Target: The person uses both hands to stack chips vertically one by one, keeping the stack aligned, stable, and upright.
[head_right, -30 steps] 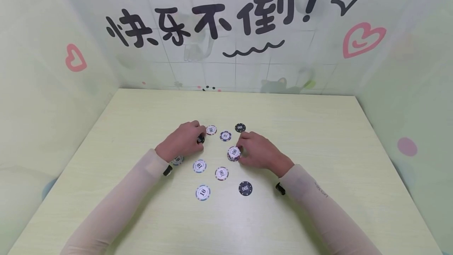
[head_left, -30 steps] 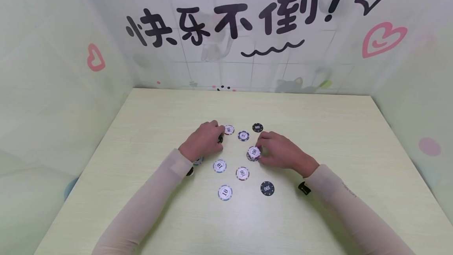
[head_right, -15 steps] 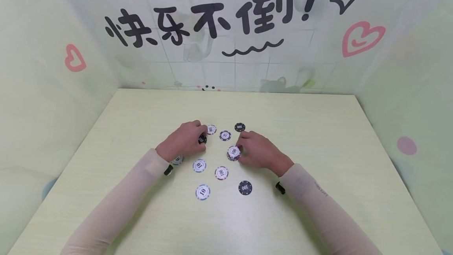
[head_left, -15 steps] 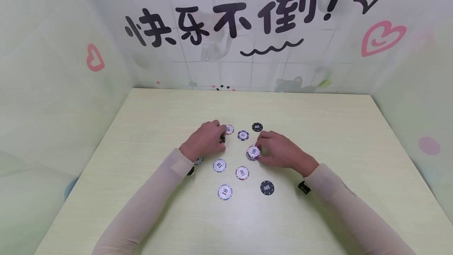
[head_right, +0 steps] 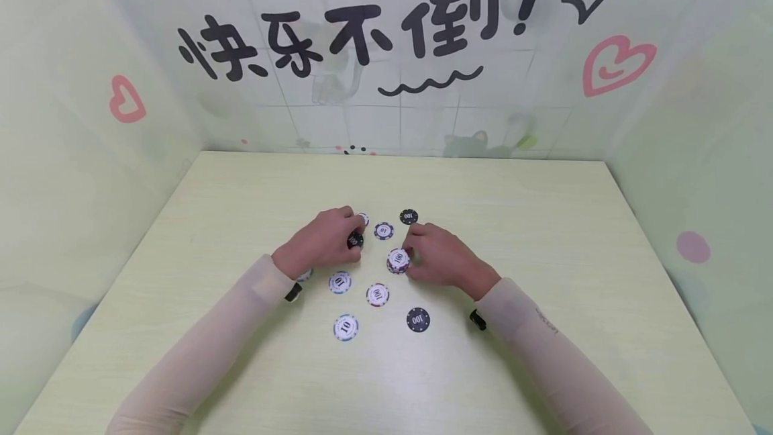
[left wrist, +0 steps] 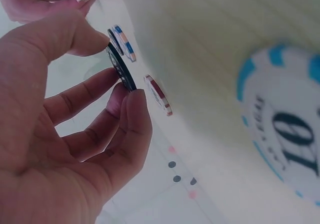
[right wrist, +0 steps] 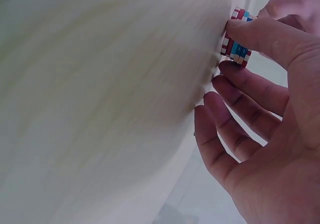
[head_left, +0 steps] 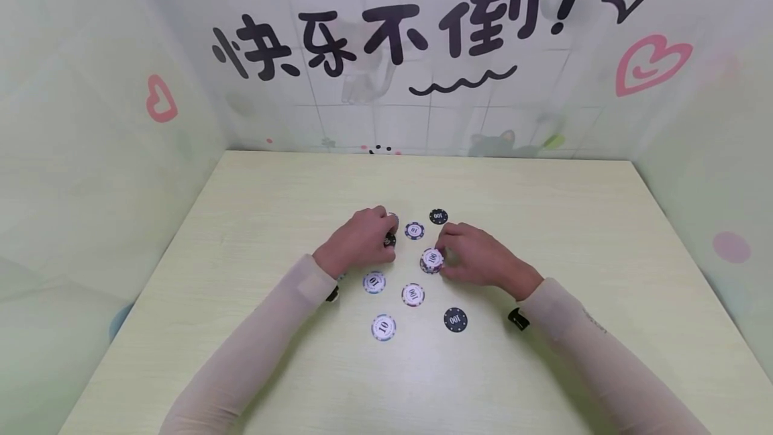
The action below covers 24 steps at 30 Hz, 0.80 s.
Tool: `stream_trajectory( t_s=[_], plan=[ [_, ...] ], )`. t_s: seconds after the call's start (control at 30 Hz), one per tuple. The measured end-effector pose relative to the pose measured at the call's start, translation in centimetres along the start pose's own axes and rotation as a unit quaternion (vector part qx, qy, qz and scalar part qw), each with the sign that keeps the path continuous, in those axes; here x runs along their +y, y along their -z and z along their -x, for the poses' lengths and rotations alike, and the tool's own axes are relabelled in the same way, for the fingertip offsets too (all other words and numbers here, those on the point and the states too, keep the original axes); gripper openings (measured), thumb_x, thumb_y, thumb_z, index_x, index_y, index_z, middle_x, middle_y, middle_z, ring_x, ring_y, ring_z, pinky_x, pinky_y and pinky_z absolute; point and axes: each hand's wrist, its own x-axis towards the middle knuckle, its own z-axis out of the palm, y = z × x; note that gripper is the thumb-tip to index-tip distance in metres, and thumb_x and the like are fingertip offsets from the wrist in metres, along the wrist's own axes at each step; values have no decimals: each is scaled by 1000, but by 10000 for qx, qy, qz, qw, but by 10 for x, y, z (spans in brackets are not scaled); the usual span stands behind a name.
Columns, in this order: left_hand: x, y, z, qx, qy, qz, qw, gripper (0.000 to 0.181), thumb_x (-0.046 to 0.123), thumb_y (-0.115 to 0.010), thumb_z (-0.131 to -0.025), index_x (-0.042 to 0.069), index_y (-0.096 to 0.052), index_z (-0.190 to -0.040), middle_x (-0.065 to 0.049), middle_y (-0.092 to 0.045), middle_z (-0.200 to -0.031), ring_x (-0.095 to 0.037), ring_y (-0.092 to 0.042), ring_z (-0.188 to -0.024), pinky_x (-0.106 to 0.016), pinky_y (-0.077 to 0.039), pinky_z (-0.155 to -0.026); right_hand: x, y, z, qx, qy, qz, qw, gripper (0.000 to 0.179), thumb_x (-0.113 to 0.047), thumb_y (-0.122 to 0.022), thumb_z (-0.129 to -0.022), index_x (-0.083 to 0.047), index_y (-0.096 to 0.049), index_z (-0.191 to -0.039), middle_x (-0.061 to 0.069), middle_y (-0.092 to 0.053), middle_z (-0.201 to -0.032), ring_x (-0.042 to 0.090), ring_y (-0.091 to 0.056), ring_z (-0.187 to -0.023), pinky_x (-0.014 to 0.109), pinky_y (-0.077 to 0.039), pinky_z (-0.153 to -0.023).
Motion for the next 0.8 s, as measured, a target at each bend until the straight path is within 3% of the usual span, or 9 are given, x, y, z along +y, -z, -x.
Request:
stream_trajectory(
  t_s=[0.3,0.8],
  plan=[
    [15,0,-2,-37,-253,-75,9996,33,17,-79,-90,5,-75,-120,-9,-64,-104,-21,-58,-85,-32,-52,-73,0,0,1,5,-22,20,10000,28,-14,-86,-91,-4,-80,-116,6,-69,-119,26,-66,-107,44,-57,-96],
    [30,-5,-9,125,-795,-122,9967,31,18,-77,-90,8,-75,-119,-5,-62,-99,-20,-55,-83,-32,-49,-74,2,-1,2,140,103,-22,9998,24,-11,-85,-90,-4,-80,-112,5,-69,-115,25,-66,-103,43,-57,-93]
  ],
)
